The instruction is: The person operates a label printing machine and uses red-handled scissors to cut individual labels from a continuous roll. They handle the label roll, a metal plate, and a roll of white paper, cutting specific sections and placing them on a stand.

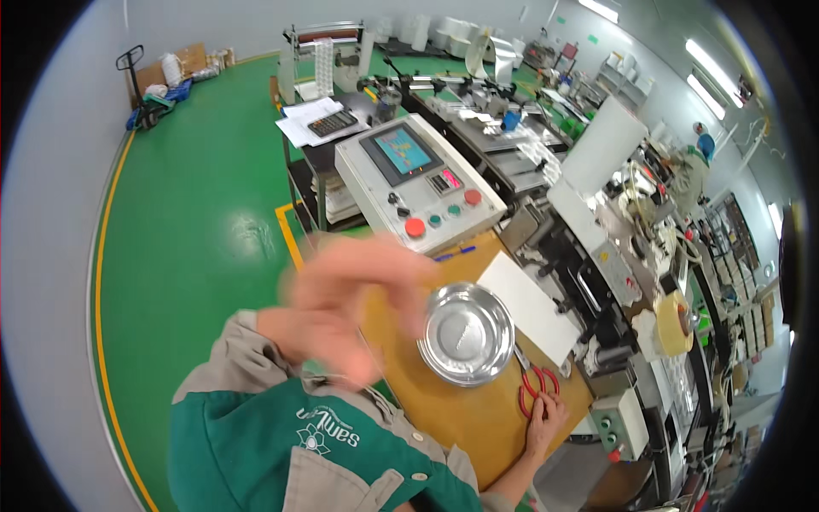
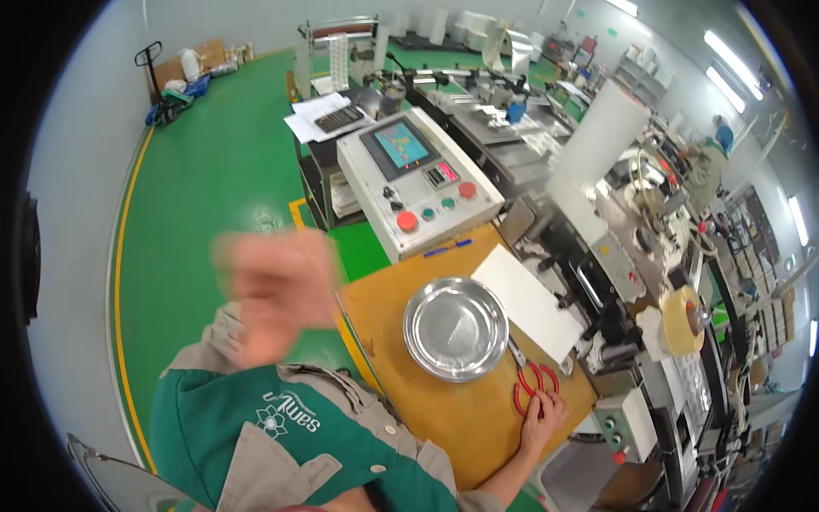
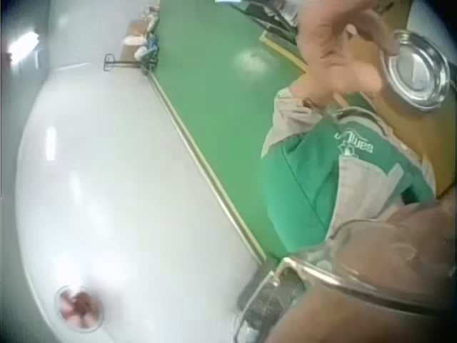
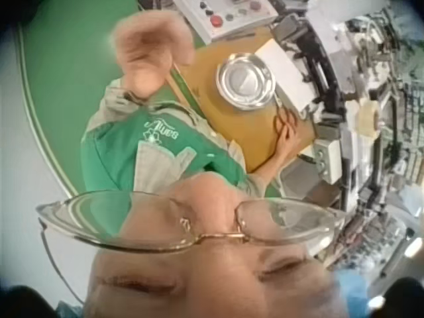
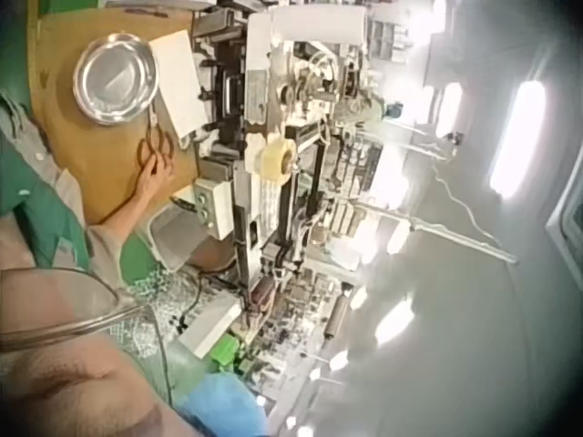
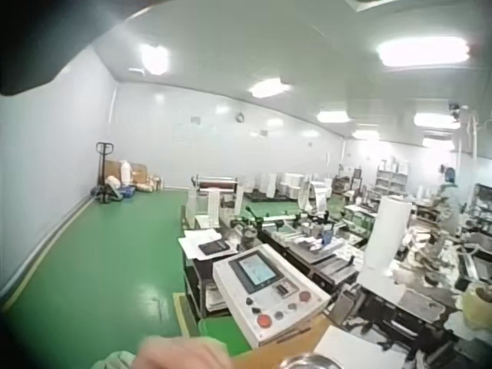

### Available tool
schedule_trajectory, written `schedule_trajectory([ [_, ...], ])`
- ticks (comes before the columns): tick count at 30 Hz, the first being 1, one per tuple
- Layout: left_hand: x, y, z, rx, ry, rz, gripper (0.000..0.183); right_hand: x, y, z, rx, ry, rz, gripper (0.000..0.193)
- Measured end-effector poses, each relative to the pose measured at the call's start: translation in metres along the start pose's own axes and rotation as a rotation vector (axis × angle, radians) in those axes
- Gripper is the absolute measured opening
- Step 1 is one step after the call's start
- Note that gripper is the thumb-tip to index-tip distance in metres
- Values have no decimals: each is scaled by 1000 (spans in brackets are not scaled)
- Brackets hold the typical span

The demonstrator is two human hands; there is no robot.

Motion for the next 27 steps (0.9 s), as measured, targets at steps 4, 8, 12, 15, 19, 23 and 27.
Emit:
schedule_trajectory([
  [4, 26, -43, -9, 113, -124, -466, 73, -13, -15, 12, -81, -30, -27, 14],
  [8, 15, -82, -5, 286, -208, -670, 52, 3, 9, 2, -23, 35, 32, 15],
  [12, 7, -70, -6, 268, -340, -833, 26, -3, 1, 4, -54, 29, 7, 17],
  [15, 9, -73, -6, 303, -311, -946, 19, 0, -13, -7, -96, 35, 46, 18],
  [19, 27, -60, -1, 335, -182, -844, 16, 5, 3, -2, -126, 54, 64, 19],
  [23, 36, -39, -5, 355, -166, -734, 14, 0, 6, 4, -92, 23, 94, 17],
  [27, 19, -71, -16, 369, -245, -772, 14, 1, -7, -5, -86, 51, 81, 16],
])
Point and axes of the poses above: each hand's wrist, its own x-axis towards the middle knuckle, its own z-axis out of the back of the hand, y = z × x, the point moved 4 cm from there along x, towards the middle knuckle, and after that the axes turned 12 degrees about -z, right-handed, at the moved point
